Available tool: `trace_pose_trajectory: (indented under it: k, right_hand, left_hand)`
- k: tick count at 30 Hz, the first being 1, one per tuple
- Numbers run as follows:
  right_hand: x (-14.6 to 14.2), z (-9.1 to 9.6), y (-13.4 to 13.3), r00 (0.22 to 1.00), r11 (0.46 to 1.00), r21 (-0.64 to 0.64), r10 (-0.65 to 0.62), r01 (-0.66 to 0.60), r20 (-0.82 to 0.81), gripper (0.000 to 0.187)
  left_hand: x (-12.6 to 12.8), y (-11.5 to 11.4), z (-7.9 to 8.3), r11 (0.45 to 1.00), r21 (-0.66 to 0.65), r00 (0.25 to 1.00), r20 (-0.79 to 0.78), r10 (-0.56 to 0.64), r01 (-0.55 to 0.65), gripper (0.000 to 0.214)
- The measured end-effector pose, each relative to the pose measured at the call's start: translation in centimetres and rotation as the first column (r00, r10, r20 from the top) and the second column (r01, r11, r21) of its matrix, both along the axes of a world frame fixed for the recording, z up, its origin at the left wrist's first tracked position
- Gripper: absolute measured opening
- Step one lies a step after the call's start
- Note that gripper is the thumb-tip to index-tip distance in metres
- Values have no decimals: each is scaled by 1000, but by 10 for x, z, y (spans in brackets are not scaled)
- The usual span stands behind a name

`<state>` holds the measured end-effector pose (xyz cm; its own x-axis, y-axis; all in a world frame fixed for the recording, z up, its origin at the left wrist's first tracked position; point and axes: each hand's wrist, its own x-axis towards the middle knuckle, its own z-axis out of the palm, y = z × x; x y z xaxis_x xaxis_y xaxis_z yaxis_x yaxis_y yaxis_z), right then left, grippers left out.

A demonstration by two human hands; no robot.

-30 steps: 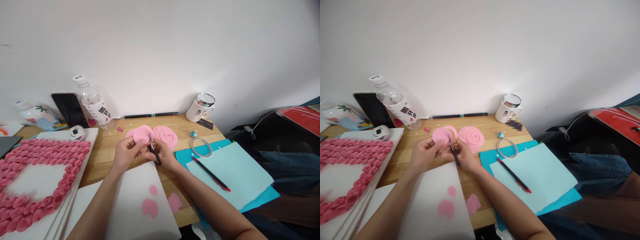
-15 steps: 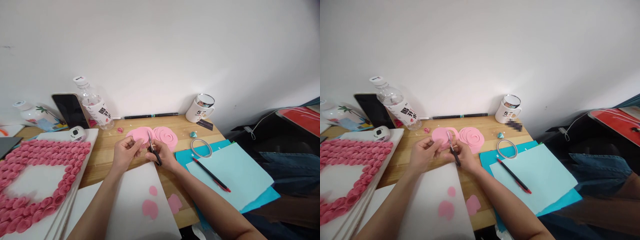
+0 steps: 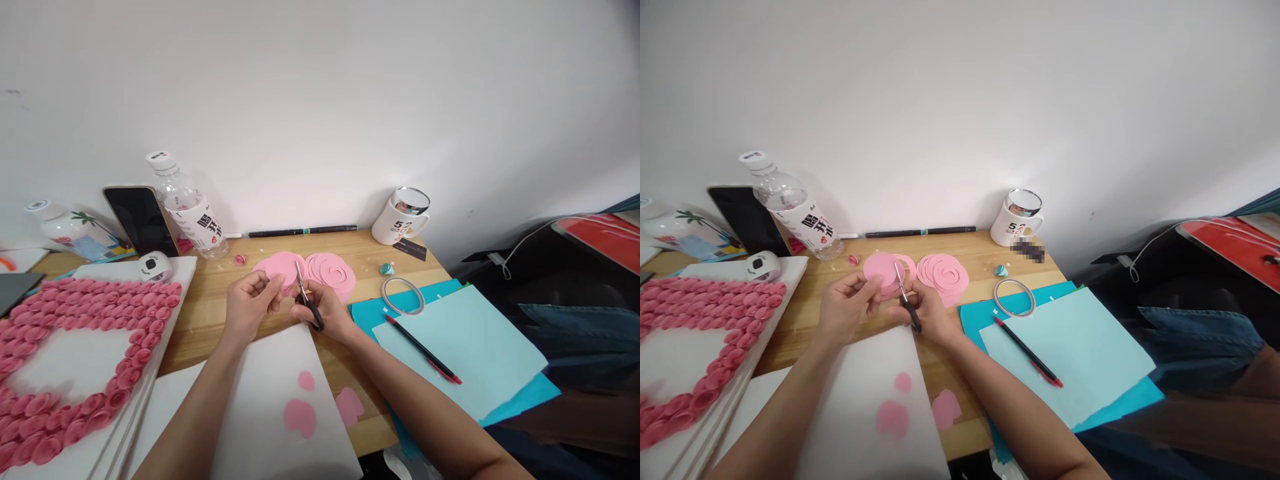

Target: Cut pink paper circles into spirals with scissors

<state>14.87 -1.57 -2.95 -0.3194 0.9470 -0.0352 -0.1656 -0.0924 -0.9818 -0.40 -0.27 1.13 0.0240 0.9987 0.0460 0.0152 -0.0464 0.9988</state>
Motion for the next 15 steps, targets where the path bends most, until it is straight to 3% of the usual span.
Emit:
trace_pose_trajectory:
  k: [8, 15]
  right_hand:
    - [-2, 0, -1, 1000, 1000, -8, -9, 9, -7, 43]
    - [-6, 8, -4, 999, 999, -33, -37, 37, -23, 47]
  left_hand:
    - [2, 1, -1, 999, -2, 990, 132, 53, -54, 30]
    - [10, -4, -9, 998, -49, 999, 33, -24, 25, 31]
